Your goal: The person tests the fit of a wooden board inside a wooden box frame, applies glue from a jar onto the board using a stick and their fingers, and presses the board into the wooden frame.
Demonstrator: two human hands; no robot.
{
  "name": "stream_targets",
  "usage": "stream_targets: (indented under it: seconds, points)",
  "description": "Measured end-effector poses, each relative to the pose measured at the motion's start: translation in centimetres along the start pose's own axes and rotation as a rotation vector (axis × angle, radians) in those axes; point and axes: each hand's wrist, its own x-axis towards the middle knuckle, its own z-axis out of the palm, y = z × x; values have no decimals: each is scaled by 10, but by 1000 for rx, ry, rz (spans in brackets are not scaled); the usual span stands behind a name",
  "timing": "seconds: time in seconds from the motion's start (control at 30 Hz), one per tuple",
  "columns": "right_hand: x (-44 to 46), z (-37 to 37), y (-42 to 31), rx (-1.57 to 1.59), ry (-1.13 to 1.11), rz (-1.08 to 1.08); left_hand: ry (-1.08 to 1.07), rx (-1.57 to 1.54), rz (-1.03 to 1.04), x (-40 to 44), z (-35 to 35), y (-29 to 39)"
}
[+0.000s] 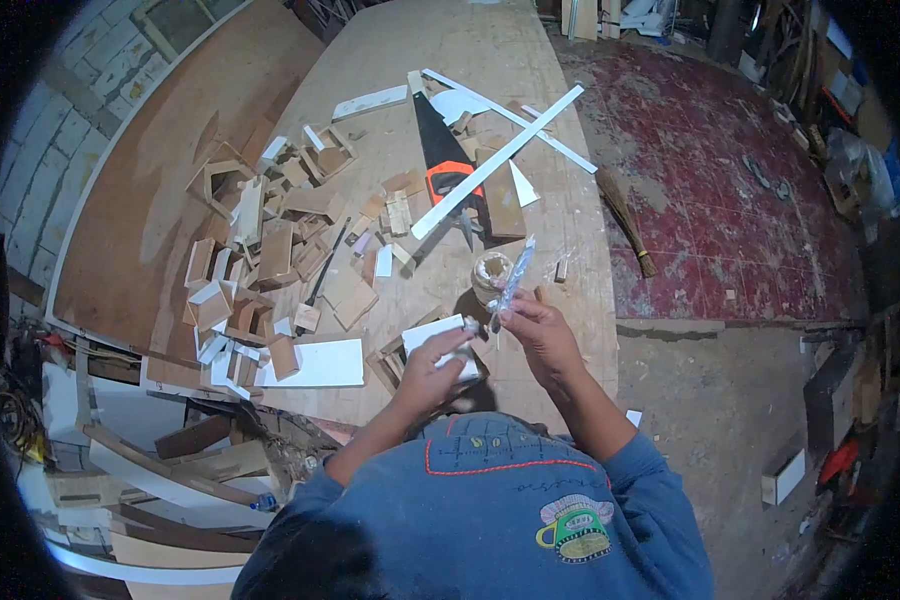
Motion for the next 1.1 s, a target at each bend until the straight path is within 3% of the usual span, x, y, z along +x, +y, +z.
stream_targets:
  seconds: [0.2, 0.27, 0.37, 0.7, 1.1]
  points:
    - [-1, 4, 12, 132, 19, 125, -145, -394, -142, 15, -12, 17]
    - [-2, 6, 15, 142, 6, 154, -258, -758, -413, 17, -14, 22]
    - [-3, 11, 17, 145, -22, 179, -320, -875, -476, 17, -14, 21]
    - [-10, 21, 9, 29, -82, 98, -396, -974, -469, 15, -13, 25]
    - [-17, 25, -6, -9, -44, -3, -439, -836, -446, 14, -12, 19]
